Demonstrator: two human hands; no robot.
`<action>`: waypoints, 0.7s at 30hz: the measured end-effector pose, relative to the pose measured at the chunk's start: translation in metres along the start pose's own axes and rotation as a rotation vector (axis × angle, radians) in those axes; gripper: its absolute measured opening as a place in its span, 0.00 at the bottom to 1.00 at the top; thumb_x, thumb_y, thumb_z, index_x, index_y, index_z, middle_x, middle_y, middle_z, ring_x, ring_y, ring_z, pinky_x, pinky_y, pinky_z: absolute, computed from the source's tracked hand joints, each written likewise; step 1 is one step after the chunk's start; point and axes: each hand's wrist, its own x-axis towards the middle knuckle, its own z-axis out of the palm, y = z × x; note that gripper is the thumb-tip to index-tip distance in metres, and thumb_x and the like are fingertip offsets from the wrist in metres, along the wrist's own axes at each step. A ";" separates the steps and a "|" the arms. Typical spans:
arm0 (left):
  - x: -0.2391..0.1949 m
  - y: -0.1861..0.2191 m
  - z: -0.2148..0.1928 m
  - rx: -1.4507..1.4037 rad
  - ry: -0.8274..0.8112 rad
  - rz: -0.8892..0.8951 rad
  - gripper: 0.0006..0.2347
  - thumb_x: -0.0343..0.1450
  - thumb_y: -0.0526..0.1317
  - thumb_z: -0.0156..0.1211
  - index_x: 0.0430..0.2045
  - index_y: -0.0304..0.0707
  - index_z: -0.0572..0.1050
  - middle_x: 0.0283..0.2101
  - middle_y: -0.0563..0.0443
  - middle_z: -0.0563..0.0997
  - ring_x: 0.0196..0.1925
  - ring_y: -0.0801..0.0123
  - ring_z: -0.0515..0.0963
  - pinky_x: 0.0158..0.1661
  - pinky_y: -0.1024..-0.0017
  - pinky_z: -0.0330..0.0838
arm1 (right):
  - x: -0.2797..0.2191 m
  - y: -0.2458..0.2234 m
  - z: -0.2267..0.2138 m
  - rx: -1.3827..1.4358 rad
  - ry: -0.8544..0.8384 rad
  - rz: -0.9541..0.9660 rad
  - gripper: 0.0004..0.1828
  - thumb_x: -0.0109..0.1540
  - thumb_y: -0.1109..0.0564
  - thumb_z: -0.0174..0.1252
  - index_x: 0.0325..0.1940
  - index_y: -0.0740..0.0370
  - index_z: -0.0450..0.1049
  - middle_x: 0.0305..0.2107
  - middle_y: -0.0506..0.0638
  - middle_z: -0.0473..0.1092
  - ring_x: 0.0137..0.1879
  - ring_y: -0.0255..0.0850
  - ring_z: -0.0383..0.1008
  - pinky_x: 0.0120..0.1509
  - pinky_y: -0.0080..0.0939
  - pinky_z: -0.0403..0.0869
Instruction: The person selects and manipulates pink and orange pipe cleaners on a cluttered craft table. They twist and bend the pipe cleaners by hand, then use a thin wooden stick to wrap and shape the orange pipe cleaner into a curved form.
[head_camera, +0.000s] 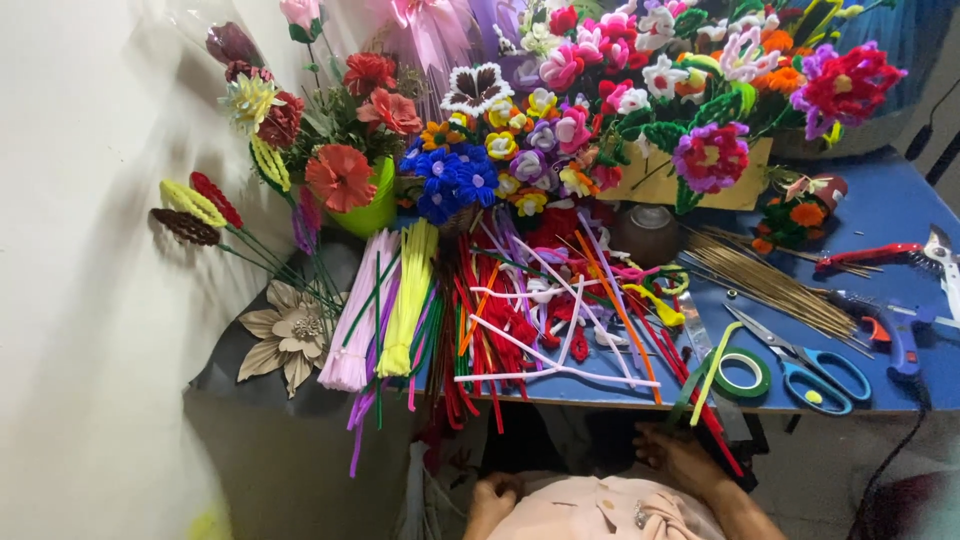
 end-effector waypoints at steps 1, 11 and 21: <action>-0.008 0.012 -0.004 -0.001 -0.021 -0.070 0.11 0.63 0.36 0.56 0.28 0.52 0.87 0.34 0.61 0.90 0.40 0.75 0.86 0.44 0.78 0.76 | -0.004 -0.002 0.003 -0.003 0.014 -0.001 0.15 0.66 0.62 0.60 0.55 0.73 0.79 0.39 0.69 0.76 0.40 0.54 0.75 0.42 0.45 0.71; -0.001 0.006 -0.003 0.006 -0.052 -0.156 0.14 0.63 0.34 0.54 0.34 0.48 0.87 0.38 0.60 0.91 0.43 0.73 0.87 0.49 0.78 0.77 | 0.072 0.042 -0.038 -0.021 -0.077 -0.059 0.19 0.66 0.58 0.57 0.60 0.68 0.78 0.38 0.64 0.77 0.37 0.48 0.75 0.39 0.37 0.70; 0.007 -0.008 0.001 0.012 -0.026 -0.095 0.11 0.64 0.39 0.59 0.32 0.50 0.89 0.37 0.58 0.91 0.42 0.73 0.88 0.47 0.77 0.77 | 0.021 0.037 -0.014 -0.167 -0.077 -0.150 0.16 0.64 0.63 0.62 0.55 0.72 0.79 0.34 0.66 0.77 0.32 0.49 0.76 0.37 0.44 0.78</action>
